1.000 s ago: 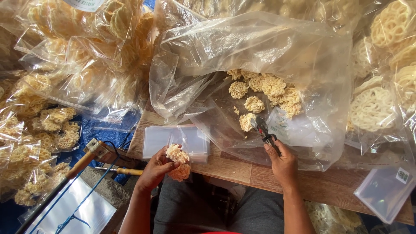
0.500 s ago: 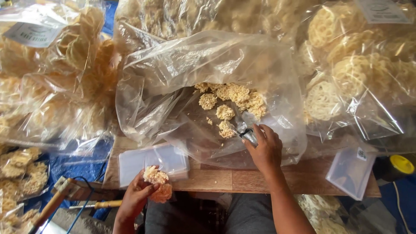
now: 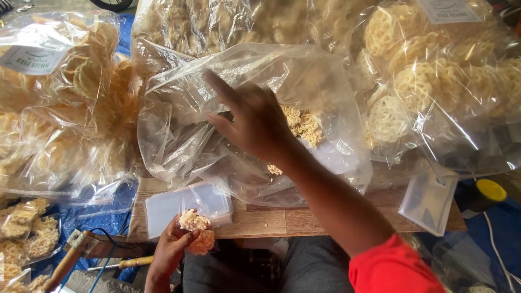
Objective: Manually filling small plastic bags with snack pieces using tongs and sealing them with a heat sealer.
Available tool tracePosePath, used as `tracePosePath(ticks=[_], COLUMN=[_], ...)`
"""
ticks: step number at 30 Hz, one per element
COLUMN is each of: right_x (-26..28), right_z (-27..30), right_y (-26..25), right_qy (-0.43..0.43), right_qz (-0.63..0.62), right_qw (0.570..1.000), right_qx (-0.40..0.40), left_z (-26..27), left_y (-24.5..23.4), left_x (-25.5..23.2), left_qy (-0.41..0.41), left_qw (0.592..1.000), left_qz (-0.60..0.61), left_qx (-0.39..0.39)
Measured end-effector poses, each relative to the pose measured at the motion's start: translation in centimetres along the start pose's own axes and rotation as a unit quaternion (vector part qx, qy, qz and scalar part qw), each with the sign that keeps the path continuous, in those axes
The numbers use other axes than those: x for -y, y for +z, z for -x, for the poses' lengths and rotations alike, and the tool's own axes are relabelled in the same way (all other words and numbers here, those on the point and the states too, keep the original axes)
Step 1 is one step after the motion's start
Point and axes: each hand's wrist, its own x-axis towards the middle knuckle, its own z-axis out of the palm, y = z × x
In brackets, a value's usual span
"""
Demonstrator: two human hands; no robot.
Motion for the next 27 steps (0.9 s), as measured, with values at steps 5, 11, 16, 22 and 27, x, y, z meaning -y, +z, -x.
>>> tracePosePath(ticks=[5,11,16,22,27], right_x=[1.5,4.9,6.4,10.6,12.7], right_z=[-13.3,-15.4,-13.0,-3.1,13.6], right_y=[2.7,0.9,-0.5,-5.3,4.2], right_qy=[-0.053,-0.083,-0.103,-0.211,-0.143], right_qz=[0.052,-0.028,0.013,-0.241,-0.455], right_qw=[0.997,0.996,0.994,0.932,0.702], right_qx=[-0.005,-0.022,0.043,0.170,0.529], left_z=[0.4,0.0,-0.2,1.0,-0.3], left_y=[0.7,0.3,-0.6,1.6,-0.5], left_x=[-0.8,-0.5,0.4,-2.7,0.1], left_qy=[-0.010,-0.009,0.002,-0.031,-0.007], left_qw=[1.000,1.000,1.000,0.999,1.000], left_qz=[0.009,0.016,0.006,-0.013,0.000], left_qx=[-0.006,-0.002,-0.003,-0.029,-0.005])
